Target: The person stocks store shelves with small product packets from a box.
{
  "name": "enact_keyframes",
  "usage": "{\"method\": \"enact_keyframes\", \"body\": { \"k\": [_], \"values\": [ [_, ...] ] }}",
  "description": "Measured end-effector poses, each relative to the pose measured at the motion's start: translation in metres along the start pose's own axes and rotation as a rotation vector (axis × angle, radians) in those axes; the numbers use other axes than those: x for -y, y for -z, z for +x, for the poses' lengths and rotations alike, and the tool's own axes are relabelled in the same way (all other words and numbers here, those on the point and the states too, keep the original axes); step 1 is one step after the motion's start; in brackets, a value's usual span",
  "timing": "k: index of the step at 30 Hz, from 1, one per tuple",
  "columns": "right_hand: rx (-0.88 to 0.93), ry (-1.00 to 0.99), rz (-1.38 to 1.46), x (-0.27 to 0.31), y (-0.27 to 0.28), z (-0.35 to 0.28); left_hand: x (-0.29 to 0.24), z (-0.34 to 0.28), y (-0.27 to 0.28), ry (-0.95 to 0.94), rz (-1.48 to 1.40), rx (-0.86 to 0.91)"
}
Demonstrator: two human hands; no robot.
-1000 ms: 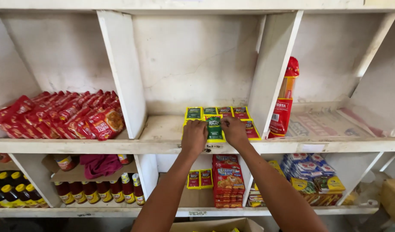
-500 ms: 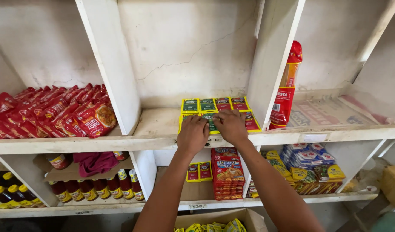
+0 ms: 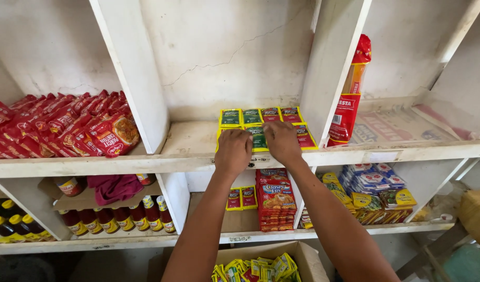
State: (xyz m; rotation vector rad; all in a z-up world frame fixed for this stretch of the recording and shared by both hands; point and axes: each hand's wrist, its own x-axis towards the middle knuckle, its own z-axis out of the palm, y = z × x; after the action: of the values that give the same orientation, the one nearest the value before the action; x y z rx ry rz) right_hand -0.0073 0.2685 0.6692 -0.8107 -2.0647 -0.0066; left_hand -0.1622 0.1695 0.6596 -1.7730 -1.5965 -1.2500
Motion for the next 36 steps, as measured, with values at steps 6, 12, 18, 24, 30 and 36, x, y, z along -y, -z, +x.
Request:
{"method": "enact_keyframes", "body": {
  "k": [6, 12, 18, 24, 30, 36],
  "values": [
    [-0.019, -0.001, 0.274, 0.005, 0.017, -0.003, 0.013, 0.001, -0.003, 0.031, -0.197, -0.046],
    [0.107, 0.115, 0.061, 0.008, 0.014, 0.000, 0.006, 0.006, 0.005, 0.007, -0.094, 0.101],
    [0.093, 0.086, 0.120, 0.000, 0.009, 0.001, 0.014, 0.003, -0.005, 0.026, -0.197, -0.035],
    [-0.199, 0.092, 0.326, 0.029, 0.040, -0.055, -0.026, -0.043, 0.022, 0.204, -0.633, -0.310],
    [0.101, -0.245, 0.656, 0.005, -0.020, -0.273, -0.060, -0.249, -0.036, 0.644, -1.032, 0.028],
    [0.536, -0.783, 0.357, -0.103, -0.085, -0.501, -0.056, -0.499, -0.152, 0.957, -0.866, 0.523]
  ]
}}
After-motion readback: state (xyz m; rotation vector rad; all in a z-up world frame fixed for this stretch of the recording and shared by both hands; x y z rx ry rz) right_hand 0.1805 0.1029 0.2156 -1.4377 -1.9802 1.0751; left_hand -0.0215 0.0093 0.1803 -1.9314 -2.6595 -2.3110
